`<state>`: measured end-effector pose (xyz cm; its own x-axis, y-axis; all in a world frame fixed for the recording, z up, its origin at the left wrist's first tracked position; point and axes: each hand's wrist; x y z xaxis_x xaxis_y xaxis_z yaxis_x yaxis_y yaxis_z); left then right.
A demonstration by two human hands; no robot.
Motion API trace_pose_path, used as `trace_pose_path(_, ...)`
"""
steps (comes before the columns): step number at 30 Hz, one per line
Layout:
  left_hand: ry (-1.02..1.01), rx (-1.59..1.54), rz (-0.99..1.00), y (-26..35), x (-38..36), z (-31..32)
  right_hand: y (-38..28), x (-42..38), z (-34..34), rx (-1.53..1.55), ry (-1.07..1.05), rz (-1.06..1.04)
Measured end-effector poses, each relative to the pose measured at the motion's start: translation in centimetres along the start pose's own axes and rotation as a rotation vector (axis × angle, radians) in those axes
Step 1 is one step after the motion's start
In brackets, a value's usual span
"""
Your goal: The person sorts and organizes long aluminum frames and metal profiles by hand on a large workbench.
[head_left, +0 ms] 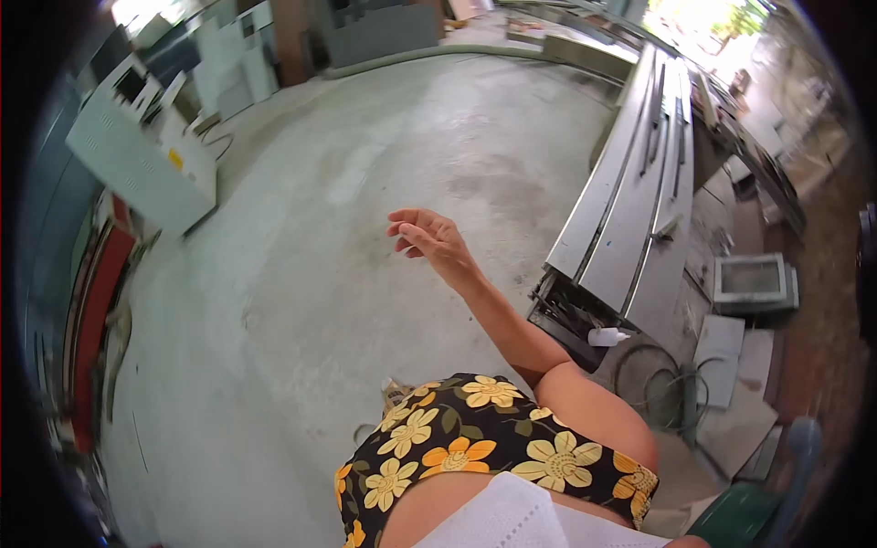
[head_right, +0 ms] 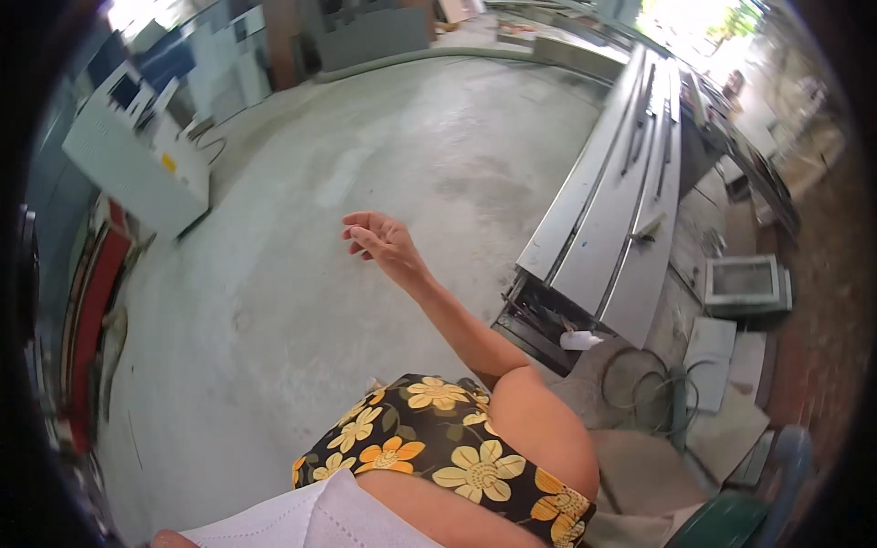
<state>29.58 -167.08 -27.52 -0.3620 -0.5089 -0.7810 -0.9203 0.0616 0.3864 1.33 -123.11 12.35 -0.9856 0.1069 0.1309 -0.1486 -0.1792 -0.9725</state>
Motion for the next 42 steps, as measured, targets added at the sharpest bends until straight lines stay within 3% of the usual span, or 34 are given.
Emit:
trace_pose_path(8, -0.031, 0.087, 0.152, 18.1, 12.4, -6.6, 1.9, 5.5, 2.6, -0.012, 0.23, -0.071)
trace_pose_path(13, -0.125, 0.143, 0.317, 33.0, 17.9, -5.6, 1.9, 7.3, 0.3, -0.073, 0.459, -0.058)
trace_pose_path(19, -0.355, 0.253, 0.434, 45.7, 17.5, 6.0, 1.4, 9.3, -6.1, -0.123, 0.756, -0.086)
trace_pose_path(26, -0.545, 0.474, 0.416, 52.9, 13.5, 20.6, 1.4, 14.3, -16.6, -0.08, 0.966, -0.128)
trace_pose_path(35, -0.443, 0.553, 0.39, 63.6, 13.5, 30.6, 0.6, 24.5, -25.2, -0.274, 0.751, 0.038)
trace_pose_path(42, -0.368, 0.655, 0.37, 74.5, 14.5, 40.8, 1.4, 32.4, -33.2, -0.288, 0.835, 0.077)
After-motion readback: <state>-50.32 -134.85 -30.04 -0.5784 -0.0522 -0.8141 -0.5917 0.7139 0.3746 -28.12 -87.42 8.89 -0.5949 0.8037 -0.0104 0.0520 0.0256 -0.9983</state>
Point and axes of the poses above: each hand's wrist, its own x-axis towards the middle knuckle, its own z-axis out of the palm, y = z × x, and after that the axes turned 4 degrees about -x, right-handed
